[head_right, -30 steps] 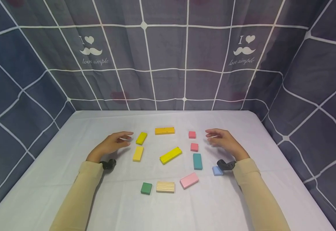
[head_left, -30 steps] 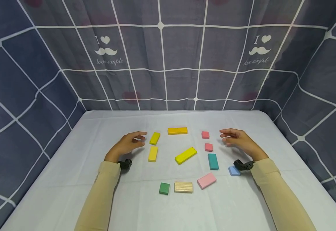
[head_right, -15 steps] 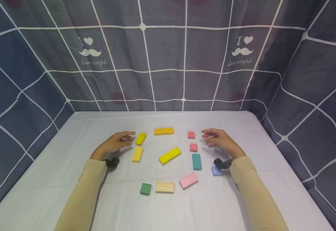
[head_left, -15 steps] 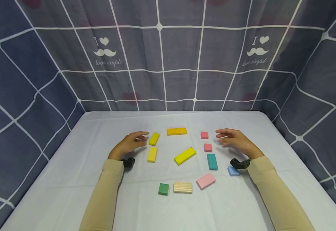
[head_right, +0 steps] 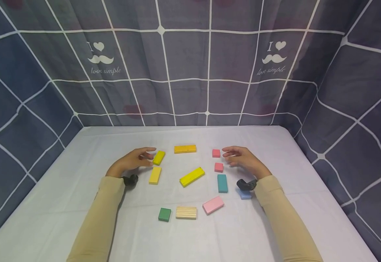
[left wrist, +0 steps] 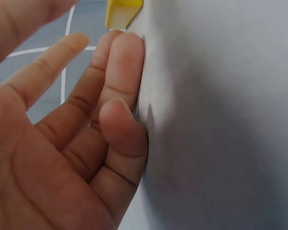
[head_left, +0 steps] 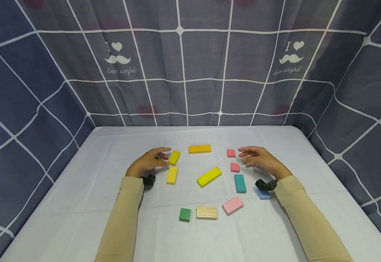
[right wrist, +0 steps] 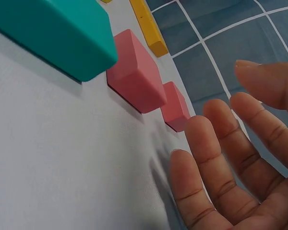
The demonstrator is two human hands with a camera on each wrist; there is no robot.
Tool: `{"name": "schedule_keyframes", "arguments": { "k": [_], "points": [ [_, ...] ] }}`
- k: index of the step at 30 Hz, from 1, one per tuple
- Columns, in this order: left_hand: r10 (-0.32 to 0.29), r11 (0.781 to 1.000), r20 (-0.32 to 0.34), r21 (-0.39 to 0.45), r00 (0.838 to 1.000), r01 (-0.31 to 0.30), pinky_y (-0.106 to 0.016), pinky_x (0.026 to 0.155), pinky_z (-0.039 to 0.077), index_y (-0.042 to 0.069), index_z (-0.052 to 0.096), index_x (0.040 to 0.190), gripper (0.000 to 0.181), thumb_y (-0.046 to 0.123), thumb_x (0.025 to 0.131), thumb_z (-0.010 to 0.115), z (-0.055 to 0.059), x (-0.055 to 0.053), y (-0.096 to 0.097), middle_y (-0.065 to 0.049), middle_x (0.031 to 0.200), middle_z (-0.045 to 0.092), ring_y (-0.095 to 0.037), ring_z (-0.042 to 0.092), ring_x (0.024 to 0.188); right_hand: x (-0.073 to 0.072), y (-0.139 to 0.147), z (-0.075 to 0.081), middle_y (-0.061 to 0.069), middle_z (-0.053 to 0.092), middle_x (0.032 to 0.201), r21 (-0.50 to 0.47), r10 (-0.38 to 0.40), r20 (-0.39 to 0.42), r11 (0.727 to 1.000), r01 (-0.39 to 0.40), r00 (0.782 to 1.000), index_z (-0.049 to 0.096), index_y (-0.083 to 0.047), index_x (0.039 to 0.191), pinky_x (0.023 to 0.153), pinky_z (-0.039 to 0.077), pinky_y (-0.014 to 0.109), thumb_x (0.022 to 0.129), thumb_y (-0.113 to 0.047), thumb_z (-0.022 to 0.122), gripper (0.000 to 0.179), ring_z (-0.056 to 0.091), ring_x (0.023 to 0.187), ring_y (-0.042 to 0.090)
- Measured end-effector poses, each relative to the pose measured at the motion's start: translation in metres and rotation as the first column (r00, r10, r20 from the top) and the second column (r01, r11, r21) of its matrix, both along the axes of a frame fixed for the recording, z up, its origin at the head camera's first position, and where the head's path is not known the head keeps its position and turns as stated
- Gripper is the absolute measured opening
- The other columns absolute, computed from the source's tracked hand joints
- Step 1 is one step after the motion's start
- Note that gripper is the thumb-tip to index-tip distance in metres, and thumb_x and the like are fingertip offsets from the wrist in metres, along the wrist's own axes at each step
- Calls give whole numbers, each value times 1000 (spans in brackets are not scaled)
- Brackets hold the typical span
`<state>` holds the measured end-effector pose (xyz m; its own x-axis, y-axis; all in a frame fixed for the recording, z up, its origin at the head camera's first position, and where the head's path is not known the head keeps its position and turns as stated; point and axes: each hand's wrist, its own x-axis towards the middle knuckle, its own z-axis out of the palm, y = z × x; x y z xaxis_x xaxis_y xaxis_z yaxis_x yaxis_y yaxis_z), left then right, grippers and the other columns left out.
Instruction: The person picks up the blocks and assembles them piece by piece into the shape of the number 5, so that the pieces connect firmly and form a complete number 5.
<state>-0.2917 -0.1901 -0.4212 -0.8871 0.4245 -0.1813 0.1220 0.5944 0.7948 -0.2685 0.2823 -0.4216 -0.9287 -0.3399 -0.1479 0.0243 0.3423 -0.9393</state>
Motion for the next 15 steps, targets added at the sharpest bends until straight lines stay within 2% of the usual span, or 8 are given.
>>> {"name": "schedule_keyframes", "arguments": {
  "k": [4, 10, 15],
  "points": [
    [-25, 1000, 1, -6, 1000, 25, -51, 111, 48, 3, 44, 163, 72, 13, 101, 78, -2, -5, -1, -24, 143, 61, -40, 57, 134, -1, -5, -1, 32, 58, 147, 2, -13, 14, 1000, 13, 1000, 48, 9, 155, 91, 60, 28, 106, -8, 68, 56, 68, 112, 18],
    [-39, 998, 5, -45, 999, 39, -42, 101, 50, 5, 45, 164, 73, 15, 100, 80, -4, -11, -1, -21, 137, 63, -34, 58, 126, -4, -11, 0, 31, 58, 146, -11, -23, 32, 1000, 23, 999, 48, 7, 156, 93, 60, 28, 106, -9, 68, 56, 67, 111, 19],
    [-33, 995, 20, -89, 999, 35, -41, 102, 49, 10, 46, 165, 74, 20, 100, 80, -2, -13, 1, -19, 138, 62, -34, 57, 128, -8, -16, 1, 30, 60, 139, -34, -21, 19, 999, 21, 1000, 48, 10, 154, 91, 60, 28, 105, -8, 69, 56, 66, 107, 19]
  ]
}}
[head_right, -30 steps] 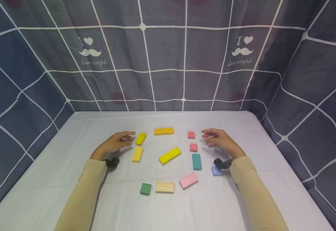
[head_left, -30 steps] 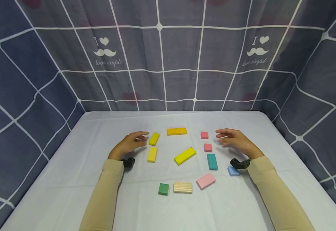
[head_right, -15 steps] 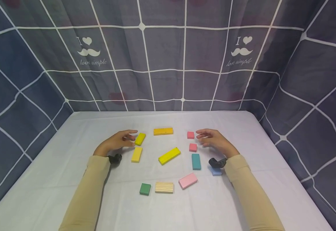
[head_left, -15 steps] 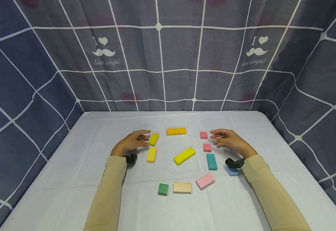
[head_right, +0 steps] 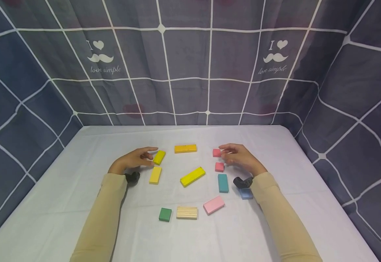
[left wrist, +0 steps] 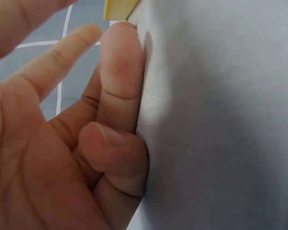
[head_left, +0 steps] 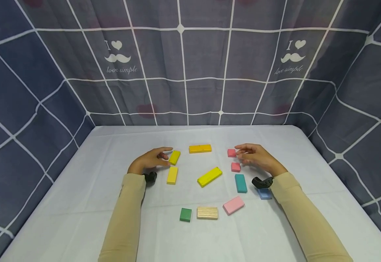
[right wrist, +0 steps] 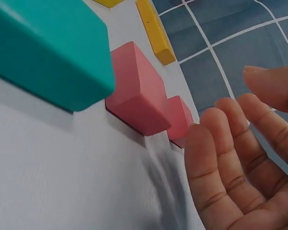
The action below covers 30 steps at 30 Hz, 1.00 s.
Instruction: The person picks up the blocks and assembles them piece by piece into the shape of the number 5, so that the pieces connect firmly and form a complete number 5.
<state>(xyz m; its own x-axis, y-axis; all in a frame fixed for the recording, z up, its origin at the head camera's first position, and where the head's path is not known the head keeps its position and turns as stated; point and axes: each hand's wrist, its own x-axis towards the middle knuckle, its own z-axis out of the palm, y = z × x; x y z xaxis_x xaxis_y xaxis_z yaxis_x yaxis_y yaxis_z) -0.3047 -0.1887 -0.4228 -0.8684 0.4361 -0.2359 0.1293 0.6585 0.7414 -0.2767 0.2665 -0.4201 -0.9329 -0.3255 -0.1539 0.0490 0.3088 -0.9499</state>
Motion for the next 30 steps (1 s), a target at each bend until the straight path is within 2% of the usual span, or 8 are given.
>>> {"name": "schedule_keyframes", "arguments": {
  "k": [7, 13, 17, 24, 30],
  "points": [
    [42, 999, 54, 0, 998, -43, -32, 86, 46, 12, 47, 164, 75, 19, 99, 82, -1, -2, 3, -14, 125, 61, -26, 53, 109, -2, -5, 0, 22, 65, 128, -29, 6, -14, 1000, -7, 1000, 49, 12, 153, 91, 59, 27, 105, -8, 70, 55, 66, 103, 15],
    [42, 999, 47, -30, 998, -40, -33, 87, 47, 14, 48, 164, 74, 21, 99, 82, 0, -3, 4, -15, 127, 63, -26, 55, 106, -6, -13, 1, 13, 68, 126, 17, -8, -20, 1000, 8, 1000, 52, 8, 153, 90, 59, 27, 105, -15, 71, 56, 64, 103, 18],
    [35, 998, 31, -46, 999, -33, -34, 89, 47, 14, 48, 164, 74, 21, 99, 82, 0, -3, 5, -15, 126, 64, -26, 55, 106, -8, -18, -1, 17, 69, 127, -10, -4, -32, 1000, 4, 999, 51, 11, 152, 90, 60, 29, 106, -14, 70, 55, 68, 106, 19],
    [38, 999, 47, -36, 998, -36, -29, 78, 43, 13, 50, 162, 72, 19, 98, 83, 0, -5, 6, -10, 112, 60, -21, 51, 95, -12, -27, -2, 18, 69, 124, -2, -3, -45, 1000, 3, 999, 53, 9, 151, 89, 61, 30, 107, -15, 69, 52, 69, 103, 22],
    [28, 999, 55, -24, 998, -27, -30, 76, 41, 14, 49, 163, 73, 19, 98, 83, 1, -6, 6, -10, 111, 59, -21, 49, 92, -17, -35, 2, 28, 65, 126, 6, 23, -80, 1000, -23, 997, 51, 10, 152, 89, 61, 29, 109, -16, 67, 53, 68, 99, 24]
  ]
}}
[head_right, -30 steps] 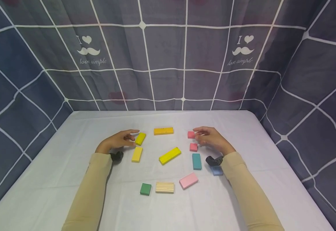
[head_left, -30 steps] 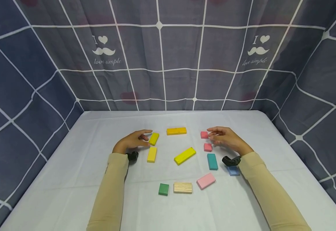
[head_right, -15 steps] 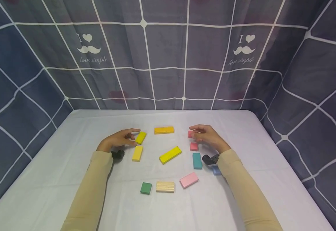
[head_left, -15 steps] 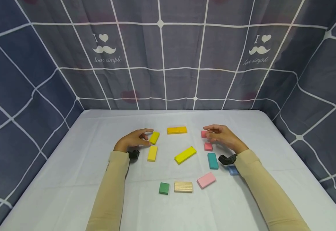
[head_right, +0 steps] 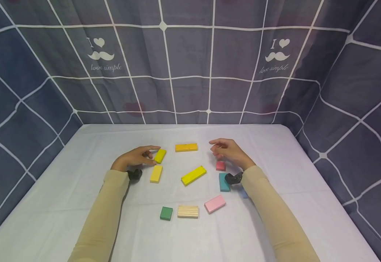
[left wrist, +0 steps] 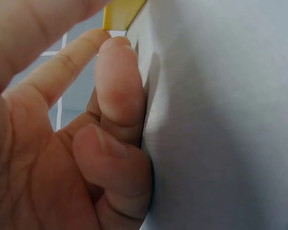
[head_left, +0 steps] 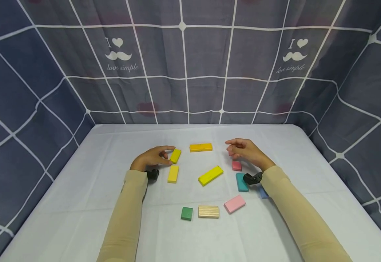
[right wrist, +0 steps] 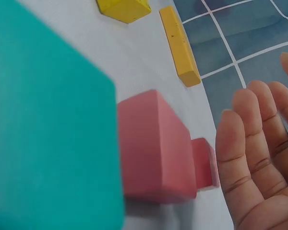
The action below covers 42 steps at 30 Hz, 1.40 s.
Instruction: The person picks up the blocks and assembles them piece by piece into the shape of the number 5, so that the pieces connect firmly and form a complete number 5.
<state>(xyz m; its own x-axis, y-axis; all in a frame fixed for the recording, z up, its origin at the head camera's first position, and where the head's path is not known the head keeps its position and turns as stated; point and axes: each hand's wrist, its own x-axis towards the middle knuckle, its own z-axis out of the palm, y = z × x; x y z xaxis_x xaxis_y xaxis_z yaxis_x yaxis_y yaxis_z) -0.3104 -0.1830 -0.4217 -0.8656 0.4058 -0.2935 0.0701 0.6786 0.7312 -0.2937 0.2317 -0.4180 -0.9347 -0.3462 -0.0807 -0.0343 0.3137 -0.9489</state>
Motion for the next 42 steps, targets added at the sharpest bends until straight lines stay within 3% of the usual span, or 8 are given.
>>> {"name": "schedule_keyframes", "arguments": {
  "k": [10, 16, 23, 31, 38, 42],
  "points": [
    [0, 1000, -17, -11, 1000, 0, -29, 77, 42, 13, 52, 160, 71, 19, 97, 84, -2, -1, 0, -9, 107, 59, -20, 50, 92, -9, -15, 2, 33, 64, 129, 28, 20, -15, 999, -19, 1000, 55, 10, 149, 86, 59, 25, 109, -12, 67, 48, 67, 99, 27],
    [31, 999, -18, -17, 999, -31, -29, 75, 42, 15, 55, 158, 69, 20, 96, 85, -2, 0, 2, -9, 106, 58, -21, 50, 89, -13, -23, -2, 29, 67, 126, 34, 25, -19, 999, -24, 1000, 58, 9, 147, 82, 58, 23, 107, -11, 69, 46, 67, 93, 21],
    [50, 999, -18, -12, 999, -50, -29, 75, 43, 15, 57, 156, 69, 21, 94, 87, -3, 0, 2, -10, 108, 60, -22, 51, 89, -17, -31, -5, 28, 67, 126, -15, 21, 45, 1000, -21, 999, 58, 10, 147, 84, 58, 23, 108, -8, 66, 44, 65, 93, 18],
    [17, 1000, -44, -14, 999, -18, -30, 80, 45, 11, 55, 157, 71, 21, 94, 86, -1, 2, 0, -10, 109, 61, -22, 53, 94, -22, -41, -3, 22, 67, 123, -21, 15, 67, 1000, -14, 998, 57, 11, 147, 82, 58, 24, 109, -8, 64, 43, 63, 92, 19],
    [6, 1000, -41, -3, 999, -6, -31, 81, 45, 11, 55, 157, 72, 21, 94, 86, 1, 3, 0, -9, 108, 61, -22, 53, 93, -26, -46, 3, 29, 65, 127, 44, -5, -6, 999, 6, 1000, 58, 10, 146, 80, 56, 27, 108, -7, 64, 42, 64, 93, 23],
    [6, 1000, -39, -5, 999, -7, -31, 81, 45, 12, 54, 158, 71, 21, 94, 86, 1, 3, 0, -10, 109, 62, -22, 53, 94, -29, -48, 9, 26, 67, 128, 94, -23, -21, 995, 25, 1000, 60, 7, 146, 80, 53, 29, 107, -10, 66, 43, 65, 96, 29]
  ]
}}
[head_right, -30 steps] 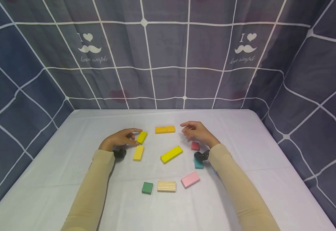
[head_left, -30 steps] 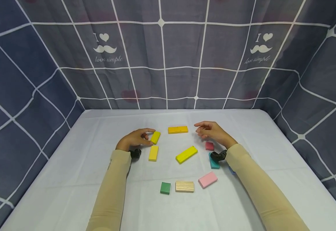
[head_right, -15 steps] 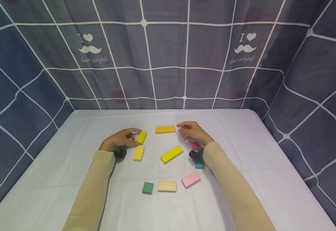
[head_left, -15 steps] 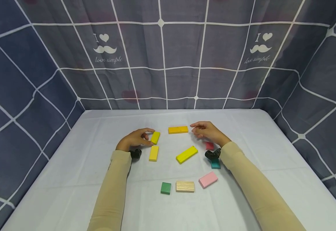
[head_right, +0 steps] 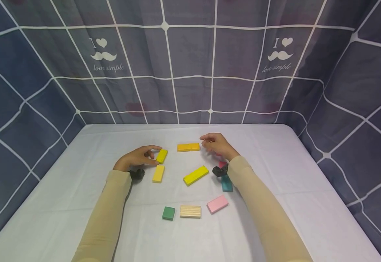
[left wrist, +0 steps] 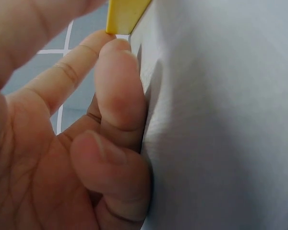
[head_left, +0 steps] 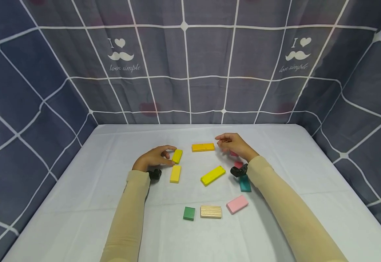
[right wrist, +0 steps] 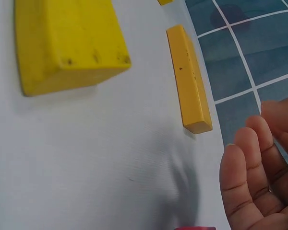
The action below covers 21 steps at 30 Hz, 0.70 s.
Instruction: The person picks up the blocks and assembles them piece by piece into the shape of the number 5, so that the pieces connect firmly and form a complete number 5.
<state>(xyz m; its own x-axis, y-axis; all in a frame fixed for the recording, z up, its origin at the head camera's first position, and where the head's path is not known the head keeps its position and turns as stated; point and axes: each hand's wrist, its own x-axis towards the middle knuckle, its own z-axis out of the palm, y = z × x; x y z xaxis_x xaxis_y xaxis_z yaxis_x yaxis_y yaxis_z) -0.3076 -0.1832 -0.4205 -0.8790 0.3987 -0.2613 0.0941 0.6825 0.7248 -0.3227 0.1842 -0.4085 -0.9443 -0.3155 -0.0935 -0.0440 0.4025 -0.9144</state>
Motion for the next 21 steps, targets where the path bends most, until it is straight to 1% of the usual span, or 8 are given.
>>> {"name": "schedule_keyframes", "arguments": {
  "k": [3, 6, 11, 14, 18, 21],
  "points": [
    [6, 1000, 1, -2, 1000, -6, -31, 82, 45, 12, 54, 158, 71, 21, 94, 86, -1, 0, 0, -10, 110, 62, -22, 53, 94, -2, -1, 4, 23, 68, 126, 24, 3, -3, 1000, -3, 1000, 60, 6, 147, 86, 55, 33, 107, -9, 67, 43, 64, 106, 34],
    [11, 1000, 4, 5, 1000, -11, -31, 82, 45, 12, 55, 157, 71, 20, 94, 86, -1, 0, 0, -10, 110, 61, -22, 53, 95, -7, -3, 5, 22, 68, 125, 39, 17, -16, 999, -16, 1000, 60, 7, 147, 92, 57, 36, 106, -6, 67, 43, 64, 112, 35],
    [16, 1000, 15, 22, 1000, -17, -30, 81, 45, 12, 56, 157, 71, 19, 93, 87, -2, -1, 0, -10, 110, 60, -22, 52, 94, -13, -4, 7, 26, 68, 127, 93, 59, -65, 994, -53, 996, 61, 9, 144, 92, 56, 29, 104, -3, 69, 43, 64, 112, 32],
    [18, 1000, 18, 26, 1000, -18, -30, 81, 45, 12, 56, 156, 70, 18, 93, 87, -1, -1, -1, -10, 109, 60, -23, 52, 94, -17, -6, 6, 27, 68, 129, 138, 86, -92, 988, -73, 992, 64, 8, 142, 96, 54, 29, 102, -1, 72, 42, 63, 113, 32],
    [13, 1000, 15, 23, 1000, -13, -31, 81, 45, 12, 56, 156, 70, 18, 94, 87, -2, -2, -1, -10, 110, 61, -23, 52, 93, -22, -7, 5, 26, 68, 131, 183, 104, -90, 979, -87, 990, 67, 6, 140, 109, 50, 41, 101, -2, 74, 40, 61, 120, 36],
    [14, 1000, 23, 25, 1000, -15, -31, 82, 45, 13, 56, 156, 70, 19, 94, 87, -3, -2, -1, -11, 111, 61, -23, 53, 94, -24, -7, 4, 26, 67, 135, 211, 108, -77, 973, -89, 991, 67, 5, 140, 115, 47, 49, 101, -4, 75, 41, 59, 126, 39]
  ]
}}
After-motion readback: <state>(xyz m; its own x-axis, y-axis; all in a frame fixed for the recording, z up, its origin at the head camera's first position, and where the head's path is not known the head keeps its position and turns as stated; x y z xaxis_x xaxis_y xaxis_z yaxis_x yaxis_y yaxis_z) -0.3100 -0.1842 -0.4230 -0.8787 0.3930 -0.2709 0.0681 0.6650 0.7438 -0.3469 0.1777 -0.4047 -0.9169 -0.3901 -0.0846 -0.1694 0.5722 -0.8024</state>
